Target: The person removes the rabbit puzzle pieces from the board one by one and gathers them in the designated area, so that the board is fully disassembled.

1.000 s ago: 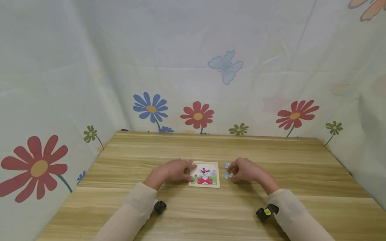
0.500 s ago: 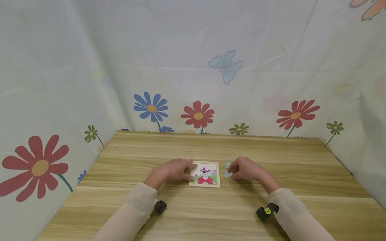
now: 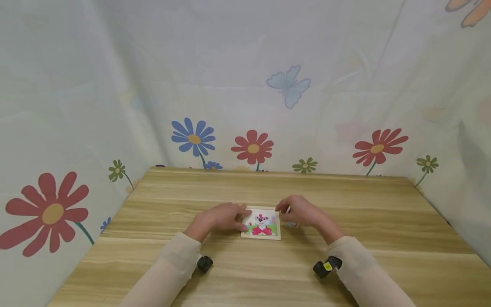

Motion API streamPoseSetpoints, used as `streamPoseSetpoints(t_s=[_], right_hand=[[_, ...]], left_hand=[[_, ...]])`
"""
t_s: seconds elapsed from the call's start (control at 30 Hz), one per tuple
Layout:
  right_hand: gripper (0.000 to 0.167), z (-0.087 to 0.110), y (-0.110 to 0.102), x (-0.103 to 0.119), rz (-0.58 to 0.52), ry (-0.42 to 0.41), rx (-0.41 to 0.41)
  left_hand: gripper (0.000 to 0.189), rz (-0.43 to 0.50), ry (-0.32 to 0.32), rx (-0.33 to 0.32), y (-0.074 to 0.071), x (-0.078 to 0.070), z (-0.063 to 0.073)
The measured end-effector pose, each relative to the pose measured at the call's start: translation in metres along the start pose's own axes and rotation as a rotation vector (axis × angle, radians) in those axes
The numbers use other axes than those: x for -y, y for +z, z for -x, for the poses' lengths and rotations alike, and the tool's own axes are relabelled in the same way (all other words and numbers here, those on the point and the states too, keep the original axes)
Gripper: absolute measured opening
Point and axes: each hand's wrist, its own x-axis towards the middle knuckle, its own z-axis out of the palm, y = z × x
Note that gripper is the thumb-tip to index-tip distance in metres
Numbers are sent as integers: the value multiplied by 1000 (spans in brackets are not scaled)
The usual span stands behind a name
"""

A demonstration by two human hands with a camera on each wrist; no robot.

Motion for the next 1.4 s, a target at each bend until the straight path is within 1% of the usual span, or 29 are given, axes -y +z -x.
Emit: streamPoseSetpoints(t_s=[0.2, 0.33, 0.53, 0.7, 0.83, 1.0, 1.13, 1.3, 1.4], right_hand=[[25, -18, 18, 16, -7, 33, 39], [29, -27, 28, 22, -14, 25, 70], [27, -35, 35, 27, -12, 26, 87], [29, -36, 35, 27, -11, 34, 76], [31, -35, 36, 25, -16, 29, 67], [27, -34, 38, 23, -54, 24, 59], [26, -33, 39, 23, -75, 13, 52], [27, -34, 37, 22, -72, -10, 40], [27, -34, 38, 21, -77, -14, 37]], left_hand=[[63, -9, -2, 5, 1, -1, -2], [60, -20, 11, 4, 0, 0, -3], [60, -24, 30, -13, -2, 0, -3], [58, 4, 27, -12, -3, -1, -5], [52, 14, 50, 4, -1, -1, -5], [41, 27, 68, 26, 1, -2, -5], [35, 34, 86, 28, 3, -2, -5], [32, 79, 93, 33, 2, -3, -5], [32, 107, 82, 43, 2, -3, -3]])
